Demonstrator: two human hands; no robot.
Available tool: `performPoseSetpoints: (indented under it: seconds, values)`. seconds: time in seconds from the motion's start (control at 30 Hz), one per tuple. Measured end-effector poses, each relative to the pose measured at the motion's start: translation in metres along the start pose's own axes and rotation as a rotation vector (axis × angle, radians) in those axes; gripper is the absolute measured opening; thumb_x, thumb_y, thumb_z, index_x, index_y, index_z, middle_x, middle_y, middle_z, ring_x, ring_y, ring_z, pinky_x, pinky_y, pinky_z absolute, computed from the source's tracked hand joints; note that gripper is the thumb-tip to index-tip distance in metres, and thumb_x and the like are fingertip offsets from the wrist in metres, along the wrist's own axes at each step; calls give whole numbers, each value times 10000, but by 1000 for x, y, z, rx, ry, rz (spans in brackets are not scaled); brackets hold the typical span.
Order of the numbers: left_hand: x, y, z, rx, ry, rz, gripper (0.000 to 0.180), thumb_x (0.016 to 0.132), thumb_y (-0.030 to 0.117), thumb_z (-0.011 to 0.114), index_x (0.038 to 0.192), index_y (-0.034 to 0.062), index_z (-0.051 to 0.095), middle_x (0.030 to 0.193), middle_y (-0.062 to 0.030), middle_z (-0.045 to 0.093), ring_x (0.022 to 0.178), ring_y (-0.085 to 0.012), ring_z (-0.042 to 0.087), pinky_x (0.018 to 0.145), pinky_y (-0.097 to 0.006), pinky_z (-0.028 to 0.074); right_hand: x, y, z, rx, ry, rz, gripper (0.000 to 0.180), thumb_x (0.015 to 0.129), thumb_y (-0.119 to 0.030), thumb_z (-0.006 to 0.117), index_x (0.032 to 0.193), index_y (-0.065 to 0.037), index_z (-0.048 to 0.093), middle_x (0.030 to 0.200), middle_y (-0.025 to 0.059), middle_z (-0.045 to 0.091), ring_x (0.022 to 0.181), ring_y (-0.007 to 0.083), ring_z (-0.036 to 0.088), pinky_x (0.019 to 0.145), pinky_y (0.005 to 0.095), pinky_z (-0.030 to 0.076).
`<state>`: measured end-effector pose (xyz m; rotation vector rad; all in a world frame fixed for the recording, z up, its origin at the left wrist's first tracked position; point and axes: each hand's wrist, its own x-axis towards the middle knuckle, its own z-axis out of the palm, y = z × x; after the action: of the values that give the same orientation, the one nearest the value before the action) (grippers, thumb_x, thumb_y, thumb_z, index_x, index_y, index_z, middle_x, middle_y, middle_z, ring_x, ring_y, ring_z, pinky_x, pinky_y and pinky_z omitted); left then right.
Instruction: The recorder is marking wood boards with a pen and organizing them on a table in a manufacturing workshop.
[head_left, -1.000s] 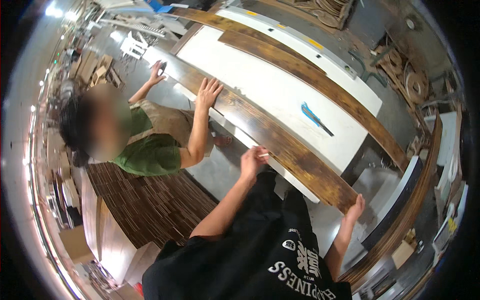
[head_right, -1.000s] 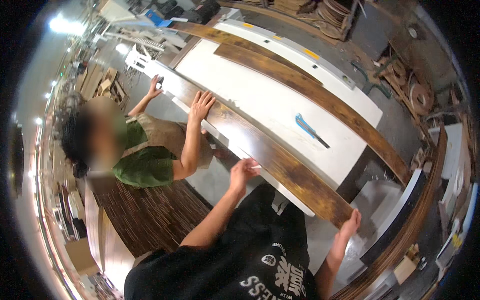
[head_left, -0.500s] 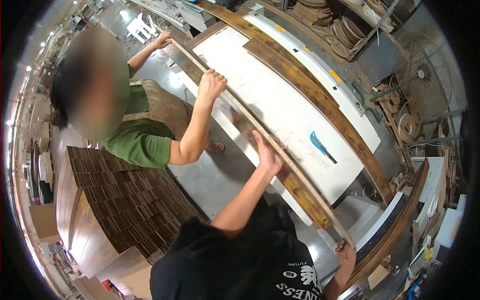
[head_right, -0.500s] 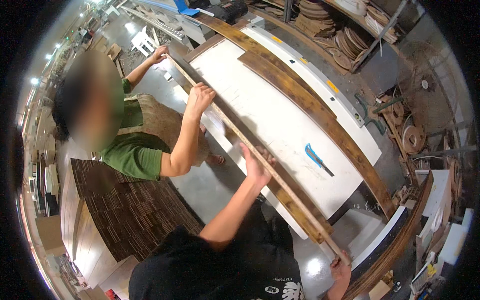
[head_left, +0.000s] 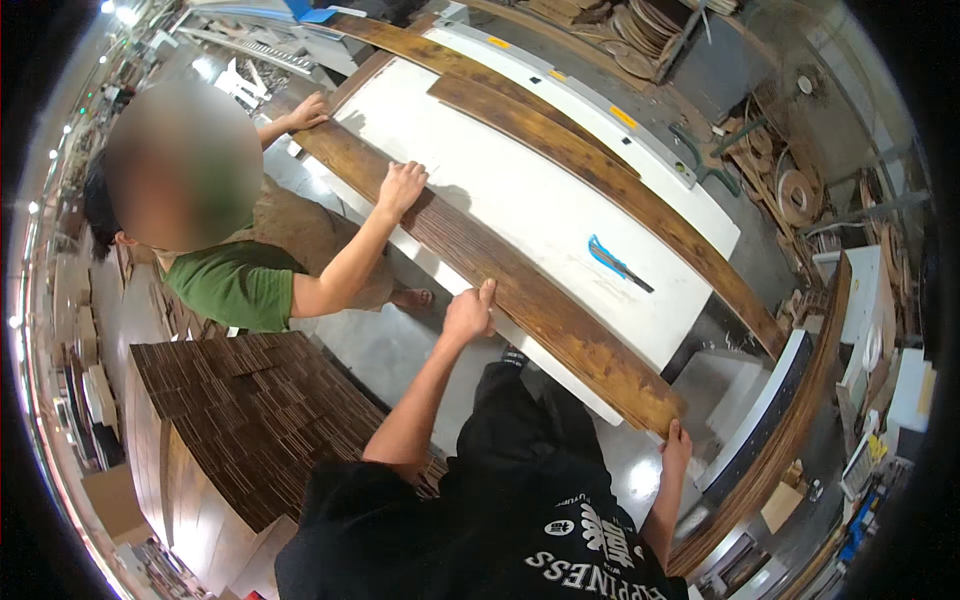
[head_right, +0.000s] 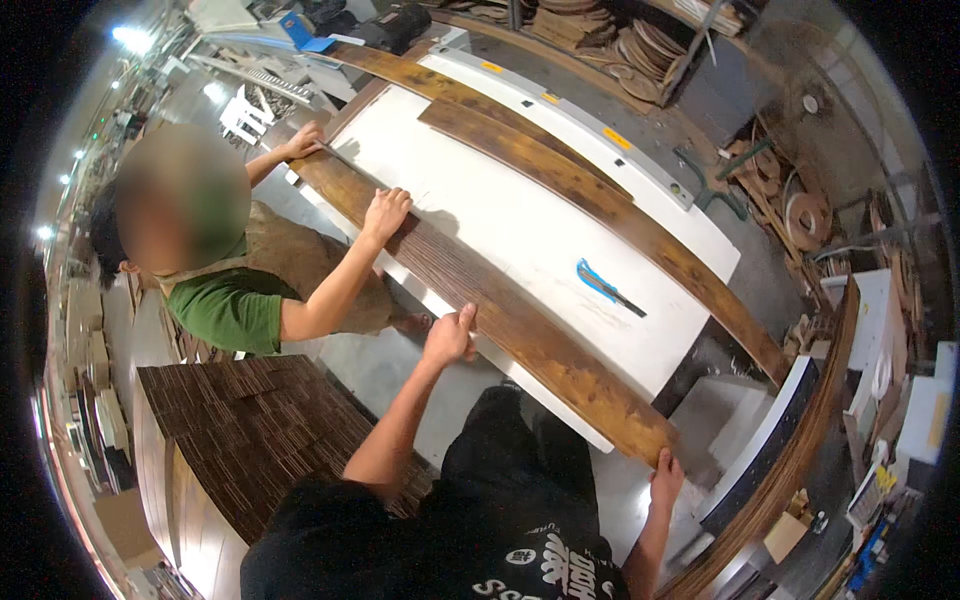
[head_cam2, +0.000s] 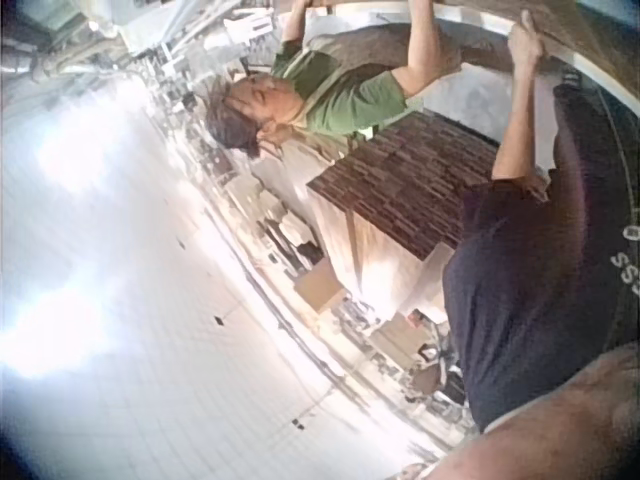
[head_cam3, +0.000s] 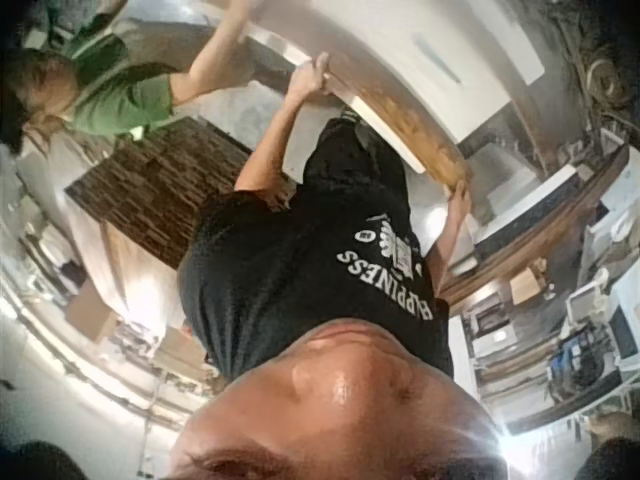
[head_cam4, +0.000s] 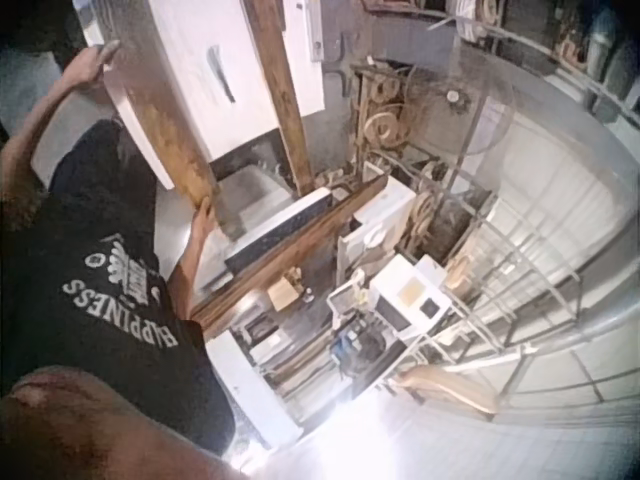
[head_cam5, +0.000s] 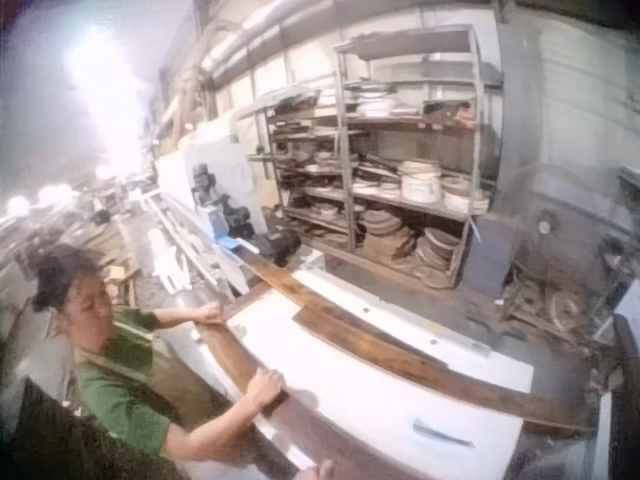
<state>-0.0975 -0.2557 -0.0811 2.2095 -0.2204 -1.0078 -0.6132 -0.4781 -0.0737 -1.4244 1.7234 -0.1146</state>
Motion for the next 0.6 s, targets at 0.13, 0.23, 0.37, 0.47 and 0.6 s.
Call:
performPoseSetpoints:
  seconds: [0.13, 0.23, 0.37, 0.47, 0.6]
  values:
    - [-20, 9, 8, 445, 79, 139, 504, 1017, 535, 579, 990, 65, 758, 949, -263, 752, 943, -448, 730, 836, -563, 558, 20, 49, 12, -551, 280, -351, 467, 1005, -437, 698, 1085, 21, 652, 801, 135, 650, 789, 286, 636, 745, 438, 507]
    - [-42, 78, 19, 431, 100, 259, 496, 1010, 519, 609, 938, 46, 741, 912, -251, 749, 923, -444, 731, 820, -568, 556, -6, 27, 10, -442, 376, -128, 463, 983, -416, 735, 1180, -9, 632, 846, 147, 685, 808, 335, 663, 762, 461, 519]
    - [26, 130, 76, -264, -112, 263, 487, 1024, 483, 658, 953, 2, 663, 827, -105, 703, 768, -205, 685, 725, -355, 573, -13, 30, 13, -181, 384, -207, 463, 977, -372, 760, 1256, -32, 613, 859, 110, 694, 740, 271, 660, 719, 418, 530]
    - [140, 155, 124, -839, -307, 53, 596, 994, 545, 680, 1186, -4, 549, 978, -78, 660, 877, -204, 666, 817, -390, 586, -21, 21, 17, -156, 355, -203, 448, 991, -326, 751, 1287, -22, 607, 881, 81, 684, 724, 196, 618, 685, 375, 526]
    - [262, 204, 189, -1155, -204, -274, 525, 1004, 617, 628, 910, 122, 482, 734, 8, 511, 675, -162, 553, 751, -343, 553, -35, 18, 14, 278, 297, -57, 445, 1006, -325, 725, 1324, -35, 611, 1096, 68, 691, 862, 196, 634, 775, 377, 537]
